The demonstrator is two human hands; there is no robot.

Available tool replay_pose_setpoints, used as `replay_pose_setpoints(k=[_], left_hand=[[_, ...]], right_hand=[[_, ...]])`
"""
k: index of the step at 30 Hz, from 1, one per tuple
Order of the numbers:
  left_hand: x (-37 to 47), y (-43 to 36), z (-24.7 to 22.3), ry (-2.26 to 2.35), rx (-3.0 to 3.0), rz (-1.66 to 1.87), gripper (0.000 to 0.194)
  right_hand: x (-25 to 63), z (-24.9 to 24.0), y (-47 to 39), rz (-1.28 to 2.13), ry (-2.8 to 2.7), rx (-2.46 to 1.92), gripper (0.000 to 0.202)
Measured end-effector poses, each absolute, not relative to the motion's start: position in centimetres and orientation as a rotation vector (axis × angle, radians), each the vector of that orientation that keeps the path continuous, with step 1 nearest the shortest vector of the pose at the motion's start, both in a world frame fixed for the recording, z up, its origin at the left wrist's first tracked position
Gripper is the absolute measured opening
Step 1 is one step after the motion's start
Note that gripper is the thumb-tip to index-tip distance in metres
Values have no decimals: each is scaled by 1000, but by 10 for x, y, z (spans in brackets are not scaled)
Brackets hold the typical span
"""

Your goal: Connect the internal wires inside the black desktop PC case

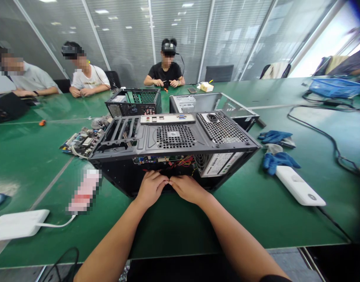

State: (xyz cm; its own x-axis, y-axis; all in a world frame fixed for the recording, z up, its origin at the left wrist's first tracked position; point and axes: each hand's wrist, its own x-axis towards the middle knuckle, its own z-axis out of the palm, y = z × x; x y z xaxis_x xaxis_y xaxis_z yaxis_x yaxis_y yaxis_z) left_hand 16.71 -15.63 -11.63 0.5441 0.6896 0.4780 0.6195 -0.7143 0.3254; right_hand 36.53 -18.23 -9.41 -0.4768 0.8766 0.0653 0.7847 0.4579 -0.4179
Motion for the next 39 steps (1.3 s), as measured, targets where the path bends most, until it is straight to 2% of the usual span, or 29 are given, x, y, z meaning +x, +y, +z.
replay_pose_setpoints(k=[12,24,39], left_hand=[[167,-158,-115,1130,2730,951,23],[168,-156,-115,1103,2642,867,16],[168,-157,-114,1122,2654,887,20]], right_hand=[[365,-95,-183,478,-2460,-1459,28],[364,-93,-181,412,-2521,-1454,27],[364,-92,-182,457,-2497,-1454,27]])
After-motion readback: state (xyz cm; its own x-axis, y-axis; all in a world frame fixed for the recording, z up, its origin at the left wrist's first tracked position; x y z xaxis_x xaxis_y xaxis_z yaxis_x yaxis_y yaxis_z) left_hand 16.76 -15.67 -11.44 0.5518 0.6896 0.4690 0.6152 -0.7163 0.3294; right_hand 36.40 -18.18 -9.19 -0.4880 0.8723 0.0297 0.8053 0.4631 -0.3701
